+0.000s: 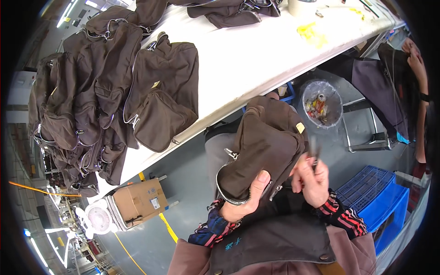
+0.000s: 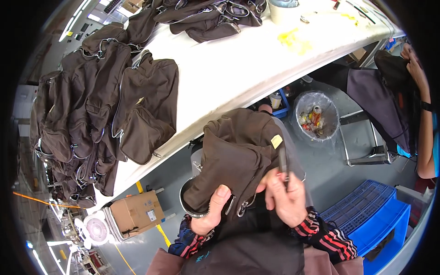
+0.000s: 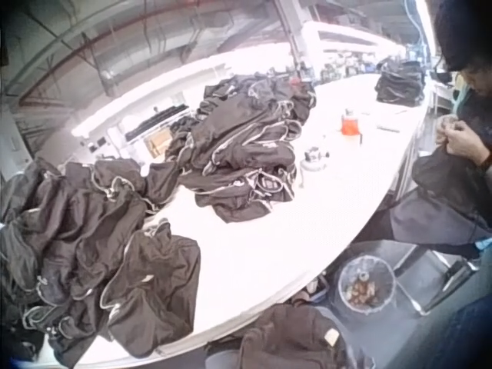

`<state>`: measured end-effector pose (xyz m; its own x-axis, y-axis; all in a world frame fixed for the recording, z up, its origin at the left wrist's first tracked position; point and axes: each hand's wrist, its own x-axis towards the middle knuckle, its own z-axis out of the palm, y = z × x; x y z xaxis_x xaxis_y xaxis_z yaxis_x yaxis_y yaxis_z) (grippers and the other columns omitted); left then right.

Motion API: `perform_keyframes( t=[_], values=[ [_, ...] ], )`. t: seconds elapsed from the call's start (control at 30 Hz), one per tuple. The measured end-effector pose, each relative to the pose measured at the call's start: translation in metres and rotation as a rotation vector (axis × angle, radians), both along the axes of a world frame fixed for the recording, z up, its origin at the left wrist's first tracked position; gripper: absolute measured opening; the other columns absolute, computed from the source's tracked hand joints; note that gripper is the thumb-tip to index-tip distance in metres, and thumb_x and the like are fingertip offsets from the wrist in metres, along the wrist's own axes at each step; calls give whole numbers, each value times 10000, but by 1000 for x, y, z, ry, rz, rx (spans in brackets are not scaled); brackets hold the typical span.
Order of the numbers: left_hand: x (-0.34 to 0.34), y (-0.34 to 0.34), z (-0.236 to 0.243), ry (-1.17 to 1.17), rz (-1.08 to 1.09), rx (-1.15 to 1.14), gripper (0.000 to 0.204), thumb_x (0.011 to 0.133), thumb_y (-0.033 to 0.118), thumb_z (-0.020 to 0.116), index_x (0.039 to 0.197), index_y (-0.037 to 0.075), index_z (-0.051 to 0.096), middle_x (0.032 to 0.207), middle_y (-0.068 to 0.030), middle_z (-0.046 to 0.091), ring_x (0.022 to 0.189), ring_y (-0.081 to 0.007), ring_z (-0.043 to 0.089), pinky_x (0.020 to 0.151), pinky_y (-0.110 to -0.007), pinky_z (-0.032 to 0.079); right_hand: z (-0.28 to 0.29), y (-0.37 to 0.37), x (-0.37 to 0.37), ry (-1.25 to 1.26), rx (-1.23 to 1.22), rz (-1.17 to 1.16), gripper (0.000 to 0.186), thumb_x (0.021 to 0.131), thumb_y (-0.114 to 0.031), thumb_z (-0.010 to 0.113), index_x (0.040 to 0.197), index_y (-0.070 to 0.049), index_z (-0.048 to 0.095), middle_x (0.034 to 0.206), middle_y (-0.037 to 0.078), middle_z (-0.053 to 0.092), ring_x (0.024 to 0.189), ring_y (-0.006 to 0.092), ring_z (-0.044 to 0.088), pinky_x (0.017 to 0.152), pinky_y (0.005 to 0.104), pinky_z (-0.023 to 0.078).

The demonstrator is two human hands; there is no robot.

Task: Inspecting, zipping, and trimming excess threads from leather bags at a workshop station.

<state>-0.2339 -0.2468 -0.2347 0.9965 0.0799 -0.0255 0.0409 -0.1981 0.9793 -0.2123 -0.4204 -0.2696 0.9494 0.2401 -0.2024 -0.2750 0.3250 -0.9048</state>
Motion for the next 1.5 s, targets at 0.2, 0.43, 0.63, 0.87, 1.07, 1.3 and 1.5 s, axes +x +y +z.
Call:
perform_keyframes(
  t=[0.2, 0.43, 0.63, 0.87, 1.07, 1.3, 1.5],
  values=[
    [5, 6, -12, -78, -97, 95, 281, 839, 25, 546, 1114, -33, 541, 1023, -113, 604, 910, -237, 573, 820, -315, 435, 1, -1, 24, -2, -90, -124, 148, 889, -159, 533, 853, -32, 467, 640, 25, 504, 429, 43, 421, 395, 197, 352],
    [2, 4, -44, 197, -28, -742, 299, 858, 28, 516, 1154, -14, 507, 1127, -82, 571, 984, -196, 556, 863, -290, 424, -19, 17, 30, 41, 1, 48, 310, 933, -280, 472, 1123, -40, 422, 722, -17, 454, 477, 37, 393, 466, 194, 392],
    [15, 20, -67, 643, -140, -1316, 288, 843, 40, 466, 1110, -58, 513, 1034, -164, 602, 904, -254, 594, 817, -343, 461, -32, 26, 22, 91, 53, 111, 304, 966, -283, 375, 1176, -63, 403, 752, -8, 443, 517, 51, 414, 493, 203, 388],
    [17, -10, -47, 34, -74, -224, 284, 876, 85, 528, 1138, -19, 493, 994, -66, 591, 855, -124, 554, 747, -254, 449, -54, 30, 25, -206, -343, 93, 263, 961, -215, 387, 1147, -36, 435, 755, 3, 462, 544, 68, 448, 506, 212, 390],
    [28, -14, -48, -69, 53, 134, 175, 843, 90, 576, 991, -3, 587, 872, -89, 607, 780, -200, 573, 702, -298, 451, -37, 37, 23, -11, -186, 92, 250, 953, -187, 407, 1128, -13, 447, 716, -2, 455, 525, 61, 453, 492, 209, 395],
    [38, -46, -95, 281, 55, -466, 162, 845, 59, 582, 995, -1, 578, 941, -54, 604, 815, -136, 579, 709, -283, 474, -77, -26, 37, 95, -123, 231, 210, 946, -183, 441, 1097, -37, 453, 698, -21, 497, 562, 47, 515, 483, 183, 406],
    [37, -93, -118, 582, 108, -808, 191, 825, 45, 624, 998, -16, 570, 930, -55, 598, 821, -116, 585, 715, -243, 493, -76, -93, 39, 291, -203, 291, 228, 921, -233, 508, 1025, -32, 533, 682, -26, 513, 554, 30, 498, 444, 189, 367]
  ],
)
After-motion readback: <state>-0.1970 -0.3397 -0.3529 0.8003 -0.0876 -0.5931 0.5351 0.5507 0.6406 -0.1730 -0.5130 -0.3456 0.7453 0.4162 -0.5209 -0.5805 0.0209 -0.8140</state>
